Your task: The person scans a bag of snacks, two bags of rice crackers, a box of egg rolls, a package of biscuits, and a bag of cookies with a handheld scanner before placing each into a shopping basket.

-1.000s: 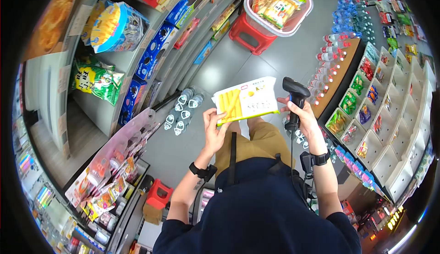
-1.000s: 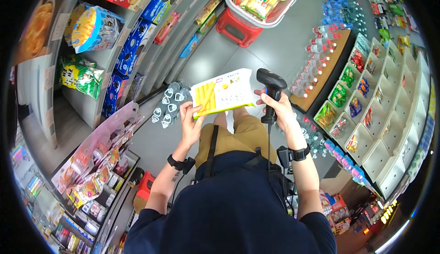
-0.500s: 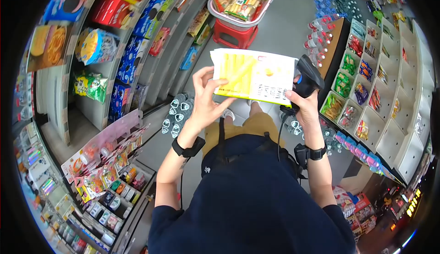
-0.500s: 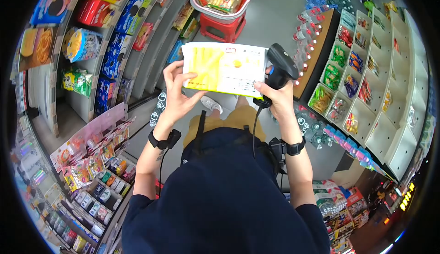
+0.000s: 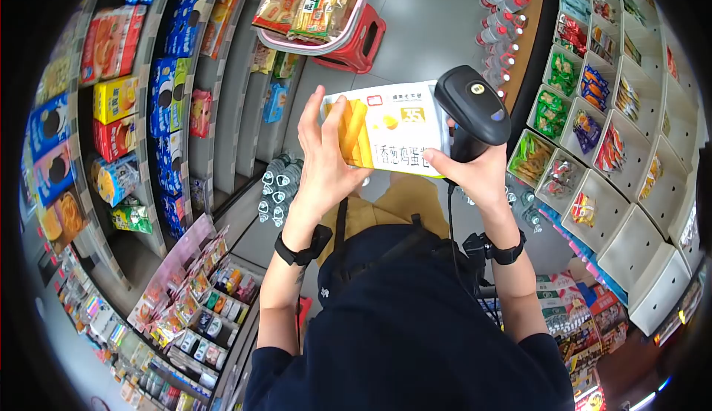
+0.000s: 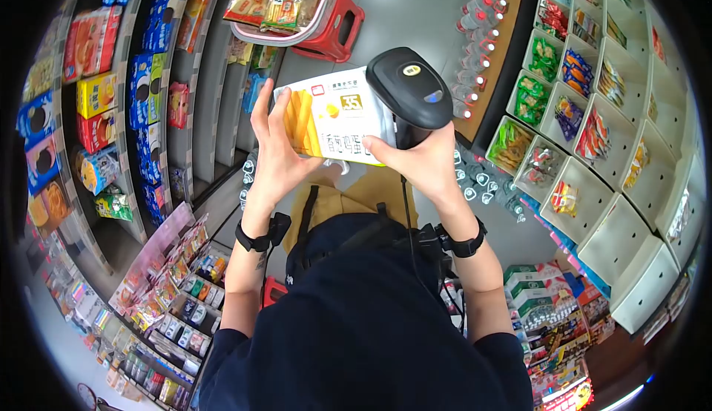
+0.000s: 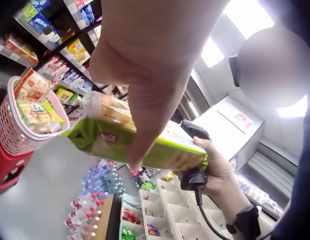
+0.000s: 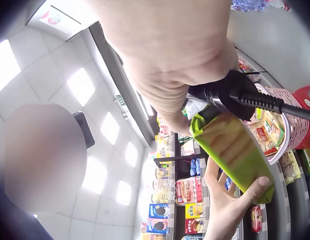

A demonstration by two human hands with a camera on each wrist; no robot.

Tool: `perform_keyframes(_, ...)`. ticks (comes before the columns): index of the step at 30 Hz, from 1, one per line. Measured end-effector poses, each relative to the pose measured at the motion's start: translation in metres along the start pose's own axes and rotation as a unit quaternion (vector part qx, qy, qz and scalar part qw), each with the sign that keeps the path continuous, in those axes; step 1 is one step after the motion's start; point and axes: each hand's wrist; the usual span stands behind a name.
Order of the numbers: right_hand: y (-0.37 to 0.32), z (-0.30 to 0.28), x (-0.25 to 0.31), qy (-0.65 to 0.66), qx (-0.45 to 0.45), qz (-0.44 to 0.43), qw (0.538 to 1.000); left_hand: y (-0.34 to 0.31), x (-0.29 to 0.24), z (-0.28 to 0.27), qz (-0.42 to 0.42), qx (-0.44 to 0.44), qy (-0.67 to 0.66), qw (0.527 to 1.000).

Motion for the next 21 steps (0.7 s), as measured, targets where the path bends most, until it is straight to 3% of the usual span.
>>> perform_keyframes(7,0.044,0.004,-0.023,0.008,0.023,0.027,0.999,0.035,0.042,-0.023,0.023,0.062,-0.014,0.998)
perform_keyframes(11,0.077,0.04,-0.002,0.031,0.001,0.057,0.998,0.048,0.071,-0.047,0.042,0.032,-0.048,0.997)
perform_keyframes(17,0.128,0.114,0.03,-0.05,-0.006,0.034,0.998,0.058,0.121,-0.09,0.06,-0.012,-0.057,0.996)
perform_keyframes(19,0.142,0.132,0.032,-0.074,0.001,0.065,0.995,0.06,0.131,-0.104,0.09,-0.023,-0.056,0.994)
perform_keyframes(21,0.156,0.154,0.042,-0.101,0.015,0.069,0.992,0.062,0.141,-0.105,0.098,-0.085,-0.074,0.989)
Point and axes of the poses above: each hand's wrist, its own y-axis towards the middle knuckle, its own z-axis out of the palm, x = y × z, and after that the axes turned 12 degrees about x, right-handed
